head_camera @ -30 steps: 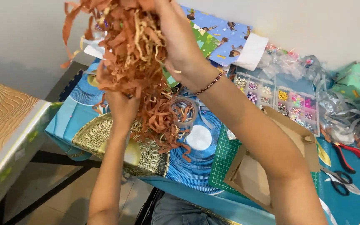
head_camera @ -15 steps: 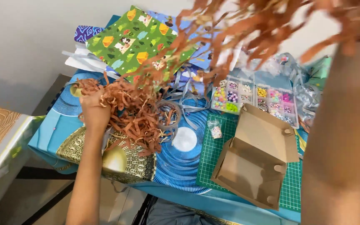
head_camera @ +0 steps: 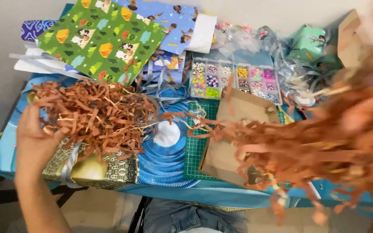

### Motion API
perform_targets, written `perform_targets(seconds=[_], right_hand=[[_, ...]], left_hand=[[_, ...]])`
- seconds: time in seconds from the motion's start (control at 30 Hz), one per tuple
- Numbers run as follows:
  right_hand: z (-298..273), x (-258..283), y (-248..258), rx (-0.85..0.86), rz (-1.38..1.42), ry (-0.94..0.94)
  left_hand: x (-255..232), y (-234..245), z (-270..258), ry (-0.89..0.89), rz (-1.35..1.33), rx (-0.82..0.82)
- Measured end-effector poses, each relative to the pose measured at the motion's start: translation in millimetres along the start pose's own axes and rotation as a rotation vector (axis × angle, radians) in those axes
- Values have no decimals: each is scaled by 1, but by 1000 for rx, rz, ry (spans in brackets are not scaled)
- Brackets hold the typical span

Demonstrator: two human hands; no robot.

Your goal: Assembling a small cardboard box, filling it with decorative shredded paper and a small bag of beads, then wrapping it in white and patterned paper.

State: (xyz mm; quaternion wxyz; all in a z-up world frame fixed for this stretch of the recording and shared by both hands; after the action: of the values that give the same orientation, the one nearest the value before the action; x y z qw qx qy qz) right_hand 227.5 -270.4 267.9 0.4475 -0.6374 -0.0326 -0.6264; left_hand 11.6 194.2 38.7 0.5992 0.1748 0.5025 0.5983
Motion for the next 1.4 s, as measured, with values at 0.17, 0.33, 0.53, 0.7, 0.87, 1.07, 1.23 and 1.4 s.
perform_targets(seconds=[0.17, 0.33, 0.53, 0.7, 0.87, 1.07, 1.23, 1.4], right_hand=[[-102, -182, 262, -184, -1012, -122], [-75, -176, 137, 298, -1290, -599], [-90, -133, 129, 201, -1374, -149], [-117, -224, 118, 710, -1321, -391], [-124, -228, 122, 808, -1796, -42], [-122, -216, 136, 872, -1783, -170], [-108, -160, 123, 558, -1602, -178], [-74, -147, 65, 407, -1522, 245]], left_hand=[[31, -21, -25, 25, 352, 269], [-59, 2, -34, -142, 524, 131], [-248, -34, -22, -697, 45, 370], [-320, -154, -78, -1145, 148, 371], [-317, -196, -95, -1188, 335, 483], [-320, -153, -69, -1210, 248, 474], [-294, -79, -18, -927, -267, 354], [-251, -139, 10, -457, -271, 624]])
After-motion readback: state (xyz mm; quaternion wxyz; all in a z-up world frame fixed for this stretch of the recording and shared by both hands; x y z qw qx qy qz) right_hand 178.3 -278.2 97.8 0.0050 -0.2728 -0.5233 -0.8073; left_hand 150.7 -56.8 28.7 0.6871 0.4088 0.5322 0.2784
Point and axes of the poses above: each hand's wrist, its own z-axis towards the middle knuckle, its own y-axis out of the back of the hand, x = y × z, the point moved 7 cm from there along z, towards the middle knuckle, and after that the axes turned 11 degrees about z, right-handed, at the moved point
